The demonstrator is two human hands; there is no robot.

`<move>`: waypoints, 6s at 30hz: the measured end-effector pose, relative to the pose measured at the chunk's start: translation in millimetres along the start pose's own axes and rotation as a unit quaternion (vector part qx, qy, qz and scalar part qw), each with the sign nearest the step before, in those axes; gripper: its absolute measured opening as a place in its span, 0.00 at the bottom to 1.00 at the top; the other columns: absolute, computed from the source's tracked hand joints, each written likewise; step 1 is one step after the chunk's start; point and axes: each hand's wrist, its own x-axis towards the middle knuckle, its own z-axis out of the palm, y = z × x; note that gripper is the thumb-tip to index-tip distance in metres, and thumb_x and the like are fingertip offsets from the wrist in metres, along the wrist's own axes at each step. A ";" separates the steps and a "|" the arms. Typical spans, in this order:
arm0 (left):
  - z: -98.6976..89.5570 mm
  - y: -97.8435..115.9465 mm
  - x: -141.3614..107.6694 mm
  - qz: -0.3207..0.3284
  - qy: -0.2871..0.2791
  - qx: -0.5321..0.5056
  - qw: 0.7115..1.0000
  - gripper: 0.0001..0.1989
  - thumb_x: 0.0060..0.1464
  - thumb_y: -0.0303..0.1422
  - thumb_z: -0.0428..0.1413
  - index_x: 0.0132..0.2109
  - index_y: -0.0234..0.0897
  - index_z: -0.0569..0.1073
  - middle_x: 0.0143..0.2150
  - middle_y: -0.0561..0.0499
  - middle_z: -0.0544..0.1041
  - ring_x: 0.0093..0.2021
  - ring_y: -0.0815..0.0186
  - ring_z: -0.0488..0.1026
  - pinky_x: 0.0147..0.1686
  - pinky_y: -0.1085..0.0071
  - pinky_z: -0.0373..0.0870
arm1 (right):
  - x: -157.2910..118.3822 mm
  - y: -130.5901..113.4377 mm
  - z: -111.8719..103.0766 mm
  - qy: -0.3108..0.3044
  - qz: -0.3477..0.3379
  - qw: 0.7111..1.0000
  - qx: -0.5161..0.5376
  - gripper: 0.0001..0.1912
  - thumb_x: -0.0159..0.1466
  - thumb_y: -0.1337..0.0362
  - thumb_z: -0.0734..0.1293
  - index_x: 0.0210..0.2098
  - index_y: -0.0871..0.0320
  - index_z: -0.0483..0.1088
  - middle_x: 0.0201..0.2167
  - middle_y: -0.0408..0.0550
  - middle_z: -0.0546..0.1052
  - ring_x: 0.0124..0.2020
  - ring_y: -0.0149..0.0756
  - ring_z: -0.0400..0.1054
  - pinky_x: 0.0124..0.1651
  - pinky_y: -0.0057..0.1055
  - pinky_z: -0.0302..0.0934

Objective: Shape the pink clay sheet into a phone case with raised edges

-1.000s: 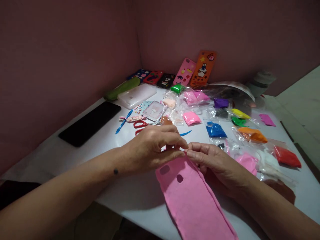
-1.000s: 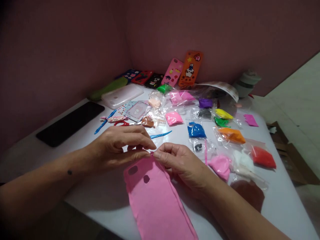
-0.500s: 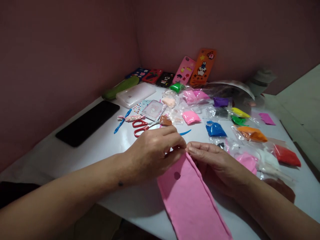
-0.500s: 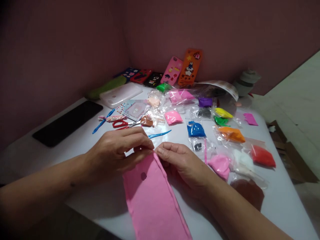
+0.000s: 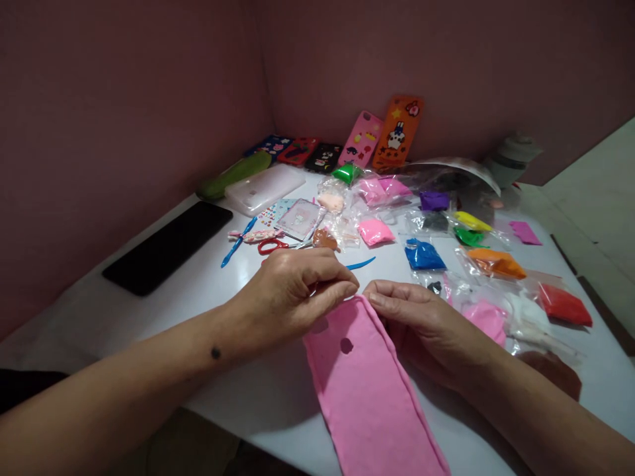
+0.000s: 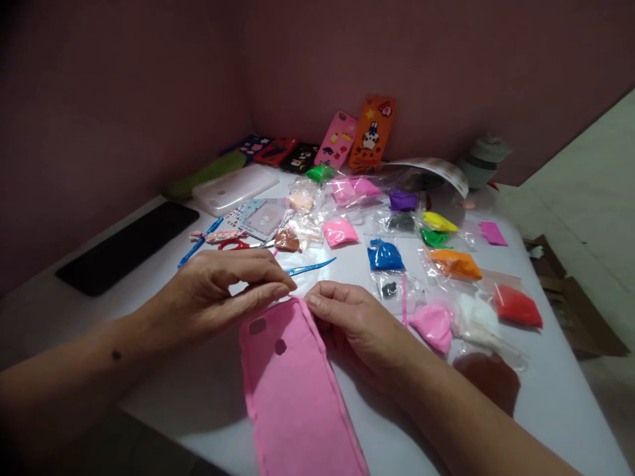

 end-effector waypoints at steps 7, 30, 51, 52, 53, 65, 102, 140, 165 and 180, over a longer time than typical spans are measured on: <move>12.5 -8.2 -3.7 0.075 0.055 -0.004 0.996 0.07 0.55 0.22 0.52 0.34 0.31 0.75 0.28 0.51 0.72 0.24 0.76 0.68 0.23 0.81 0.62 | 0.2 0.2 0.3 0.002 -0.004 1.000 0.004 0.09 0.60 0.65 0.69 0.27 0.64 0.68 0.23 0.44 0.69 0.24 0.27 0.62 0.30 0.24 0.54; 10.9 0.6 -0.9 0.047 0.034 0.036 0.998 0.06 0.54 0.23 0.53 0.29 0.29 0.72 0.25 0.52 0.70 0.25 0.75 0.64 0.24 0.80 0.60 | 1.3 2.3 -0.6 0.009 -0.008 1.000 -0.005 0.10 0.58 0.63 0.70 0.28 0.64 0.66 0.24 0.45 0.67 0.26 0.29 0.61 0.32 0.27 0.55; 8.6 2.9 -0.4 0.000 0.015 0.012 1.000 0.06 0.51 0.21 0.53 0.29 0.30 0.72 0.25 0.54 0.69 0.24 0.77 0.63 0.22 0.81 0.58 | 1.3 2.3 -0.7 0.010 -0.012 1.000 -0.014 0.11 0.60 0.64 0.69 0.28 0.64 0.65 0.23 0.44 0.67 0.24 0.27 0.61 0.29 0.24 0.53; 8.7 2.7 -0.8 0.001 0.014 0.016 1.000 0.06 0.51 0.21 0.53 0.29 0.30 0.72 0.25 0.54 0.69 0.24 0.76 0.63 0.22 0.81 0.57 | 1.3 2.3 -0.6 0.009 -0.012 1.000 -0.013 0.11 0.60 0.64 0.69 0.27 0.64 0.65 0.23 0.44 0.67 0.24 0.27 0.61 0.29 0.23 0.53; 8.5 2.7 -0.9 0.000 0.011 0.018 1.000 0.06 0.51 0.21 0.53 0.29 0.30 0.72 0.25 0.54 0.69 0.24 0.76 0.63 0.22 0.81 0.57 | 1.4 2.2 -0.5 0.007 -0.012 1.000 -0.011 0.11 0.60 0.64 0.69 0.27 0.64 0.65 0.23 0.44 0.67 0.24 0.26 0.60 0.29 0.23 0.53; 11.6 -2.3 0.2 0.052 -0.005 -0.037 0.998 0.09 0.54 0.23 0.53 0.42 0.32 0.74 0.36 0.48 0.73 0.35 0.71 0.69 0.35 0.75 0.66 | 1.7 2.3 -0.1 -0.004 -0.006 1.000 0.022 0.09 0.57 0.63 0.71 0.27 0.61 0.67 0.23 0.43 0.67 0.25 0.29 0.60 0.35 0.30 0.56; 3.8 1.6 2.0 -0.013 -0.036 -0.026 0.999 0.06 0.53 0.23 0.54 0.32 0.32 0.75 0.28 0.51 0.73 0.28 0.73 0.69 0.28 0.77 0.64 | 1.6 4.1 2.8 -0.001 0.000 1.000 0.003 0.12 0.58 0.61 0.71 0.27 0.62 0.66 0.23 0.42 0.66 0.24 0.27 0.57 0.29 0.25 0.49; 1.2 -1.7 1.7 -0.339 -0.178 -0.482 0.788 0.12 0.46 0.38 0.62 0.30 0.33 0.70 0.21 0.57 0.62 0.21 0.75 0.55 0.21 0.78 0.51 | -2.6 8.4 10.0 -0.022 -0.003 0.999 0.039 0.13 0.58 0.61 0.71 0.28 0.61 0.65 0.21 0.41 0.63 0.22 0.25 0.55 0.27 0.24 0.48; 6.6 0.2 1.3 -0.361 -0.152 -0.508 0.767 0.11 0.48 0.36 0.61 0.29 0.34 0.69 0.21 0.58 0.62 0.19 0.77 0.55 0.18 0.81 0.53 | 0.4 9.3 5.6 -0.017 -0.003 1.000 0.005 0.14 0.60 0.58 0.70 0.28 0.62 0.64 0.22 0.41 0.62 0.23 0.25 0.52 0.28 0.25 0.46; 1.5 5.5 3.1 -0.315 -0.156 -0.436 0.828 0.10 0.52 0.37 0.56 0.35 0.34 0.69 0.25 0.57 0.65 0.21 0.76 0.58 0.20 0.79 0.58 | 0.2 8.5 12.5 -0.004 -0.008 0.999 0.038 0.14 0.59 0.59 0.70 0.29 0.63 0.64 0.24 0.44 0.66 0.25 0.28 0.59 0.31 0.26 0.54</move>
